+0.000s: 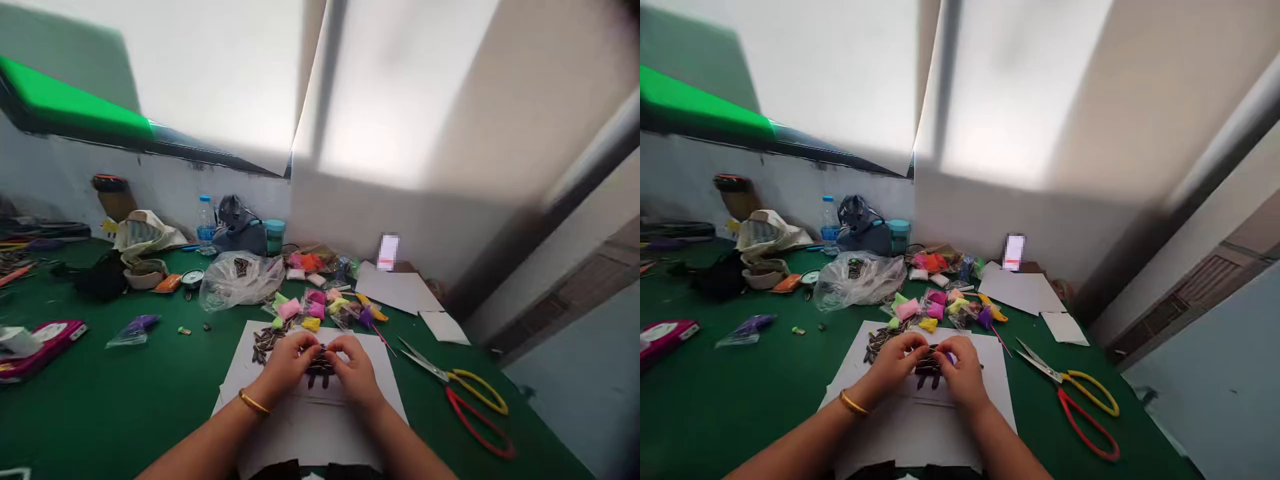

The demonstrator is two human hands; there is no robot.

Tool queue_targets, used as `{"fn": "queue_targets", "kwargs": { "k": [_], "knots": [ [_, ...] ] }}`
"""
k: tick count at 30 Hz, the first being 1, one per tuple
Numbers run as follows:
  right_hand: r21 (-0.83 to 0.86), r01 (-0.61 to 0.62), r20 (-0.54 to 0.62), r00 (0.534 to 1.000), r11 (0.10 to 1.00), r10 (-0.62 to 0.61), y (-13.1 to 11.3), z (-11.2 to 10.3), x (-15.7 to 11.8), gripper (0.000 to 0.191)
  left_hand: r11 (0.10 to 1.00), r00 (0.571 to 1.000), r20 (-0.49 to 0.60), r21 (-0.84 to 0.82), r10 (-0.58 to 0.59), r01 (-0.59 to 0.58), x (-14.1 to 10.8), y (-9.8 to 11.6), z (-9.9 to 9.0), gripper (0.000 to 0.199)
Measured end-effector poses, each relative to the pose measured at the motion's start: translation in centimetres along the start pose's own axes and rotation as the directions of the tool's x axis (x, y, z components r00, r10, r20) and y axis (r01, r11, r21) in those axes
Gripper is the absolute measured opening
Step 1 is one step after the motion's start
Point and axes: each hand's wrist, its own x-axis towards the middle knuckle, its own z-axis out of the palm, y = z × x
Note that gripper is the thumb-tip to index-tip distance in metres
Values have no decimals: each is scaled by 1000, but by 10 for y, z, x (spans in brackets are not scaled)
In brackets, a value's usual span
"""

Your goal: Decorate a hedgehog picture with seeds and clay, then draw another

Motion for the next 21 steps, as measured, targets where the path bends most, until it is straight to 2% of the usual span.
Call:
{"fn": "queue_targets", "kwargs": {
  "k": [5,9,14,21],
  "knots": [
    [-144,-52,-28,998,988,49,0,-11,7,14,959,996,-89,283,17,9,0,-8,-13,19],
    [-333,-112,-2,993,936,118,4,-14,11,13,877,996,-71,475,-45,74,0,-12,-18,33],
    [-427,-113,43,989,897,144,3,-13,13,14,831,996,-34,550,-85,90,0,-9,-17,32],
    [-521,-100,104,978,848,179,-4,-15,19,16,814,994,-21,572,-103,96,0,-6,-18,31]
  ]
}}
